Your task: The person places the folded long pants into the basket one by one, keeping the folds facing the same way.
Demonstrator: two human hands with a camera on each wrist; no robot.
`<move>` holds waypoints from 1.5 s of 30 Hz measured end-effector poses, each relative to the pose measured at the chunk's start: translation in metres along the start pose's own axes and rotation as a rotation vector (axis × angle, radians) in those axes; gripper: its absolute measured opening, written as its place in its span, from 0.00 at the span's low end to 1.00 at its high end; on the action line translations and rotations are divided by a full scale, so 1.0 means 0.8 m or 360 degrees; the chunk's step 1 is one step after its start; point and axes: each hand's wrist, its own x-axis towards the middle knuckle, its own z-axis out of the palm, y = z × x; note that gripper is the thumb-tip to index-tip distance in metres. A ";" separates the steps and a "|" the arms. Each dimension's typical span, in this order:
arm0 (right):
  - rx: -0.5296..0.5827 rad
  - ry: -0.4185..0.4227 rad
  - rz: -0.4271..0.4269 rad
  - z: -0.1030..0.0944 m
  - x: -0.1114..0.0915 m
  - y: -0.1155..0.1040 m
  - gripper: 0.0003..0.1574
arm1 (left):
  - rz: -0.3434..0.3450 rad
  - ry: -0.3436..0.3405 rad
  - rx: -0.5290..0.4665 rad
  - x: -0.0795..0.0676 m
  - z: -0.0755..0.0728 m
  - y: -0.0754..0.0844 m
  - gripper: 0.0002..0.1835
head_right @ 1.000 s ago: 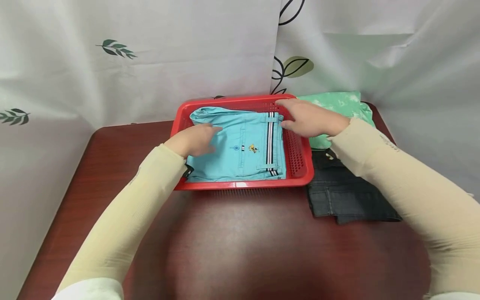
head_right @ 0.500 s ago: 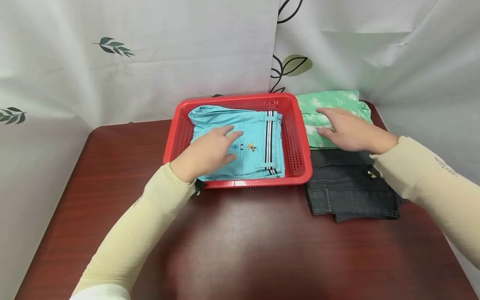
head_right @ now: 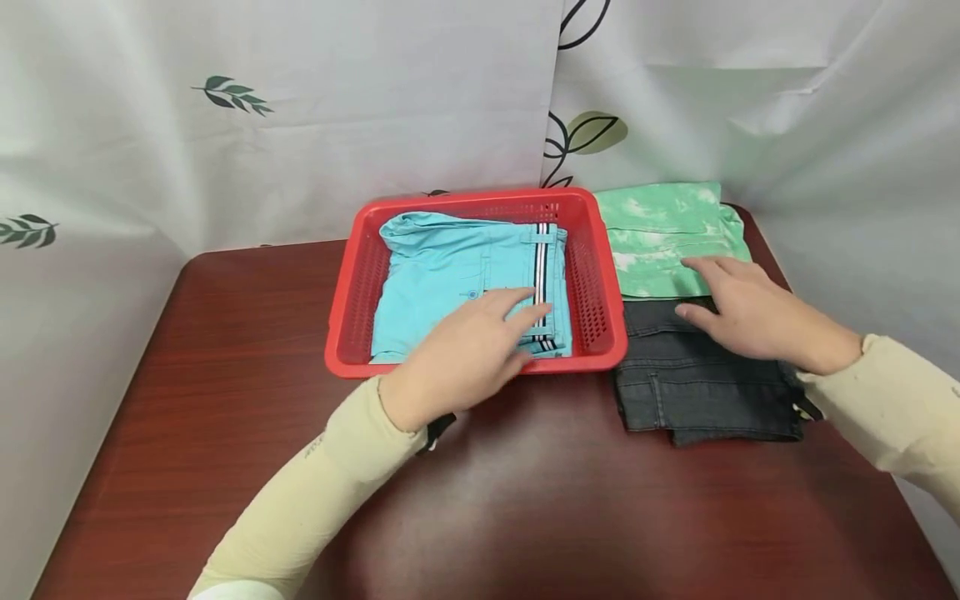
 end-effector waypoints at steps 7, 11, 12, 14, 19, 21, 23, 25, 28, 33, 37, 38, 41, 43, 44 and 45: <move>-0.0102 -0.0059 0.0214 0.026 -0.033 -0.001 0.47 | 0.0331 0.0218 0.0210 -0.003 0.022 0.044 0.22; -0.0125 -0.0072 0.0264 0.039 -0.044 0.000 0.50 | 0.0484 0.0238 0.0342 -0.003 0.035 0.063 0.19; -0.0121 -0.0077 0.0267 0.041 -0.046 0.001 0.51 | 0.0525 0.0232 0.0377 -0.002 0.037 0.068 0.18; -0.0105 -0.0099 0.0276 0.045 -0.049 0.003 0.52 | 0.0608 0.0242 0.0451 0.001 0.044 0.077 0.17; -0.0085 -0.0127 0.0335 0.057 -0.054 0.006 0.56 | 0.0745 0.0176 0.0530 0.007 0.065 0.098 0.20; -0.0097 -0.0114 0.0345 0.062 -0.055 0.006 0.57 | 0.0738 0.0099 0.0525 0.008 0.075 0.104 0.21; -0.0113 -0.0093 0.0352 0.067 -0.056 0.006 0.57 | 0.0701 0.0004 0.0524 0.009 0.085 0.107 0.23; -0.0126 -0.0071 0.0342 0.070 -0.057 0.005 0.56 | 0.0632 -0.0071 0.0512 0.011 0.094 0.108 0.25; -0.0126 -0.0050 0.0319 0.074 -0.056 0.005 0.56 | 0.0508 -0.0138 0.0488 0.014 0.107 0.109 0.27; -0.0097 -0.0036 0.0307 0.082 -0.057 0.006 0.56 | 0.0372 -0.0106 0.0482 0.020 0.127 0.110 0.28; -0.0107 -0.0030 0.0300 0.087 -0.058 0.007 0.56 | 0.0324 -0.0094 0.0488 0.026 0.138 0.109 0.28; -0.0112 -0.0024 0.0293 0.089 -0.059 0.008 0.55 | 0.0319 -0.0095 0.0482 0.027 0.139 0.109 0.27; -0.0135 0.0010 0.0261 0.092 -0.059 0.007 0.54 | 0.0317 -0.0113 0.0473 0.030 0.142 0.109 0.27; -0.0139 0.0029 0.0240 0.093 -0.060 0.007 0.52 | 0.0324 -0.0141 0.0465 0.031 0.142 0.110 0.27; -0.0140 0.0035 0.0232 0.094 -0.061 0.007 0.52 | 0.0325 -0.0160 0.0464 0.031 0.142 0.111 0.27; -0.0143 0.0039 0.0219 0.094 -0.062 0.007 0.51 | 0.0326 -0.0179 0.0464 0.031 0.141 0.112 0.26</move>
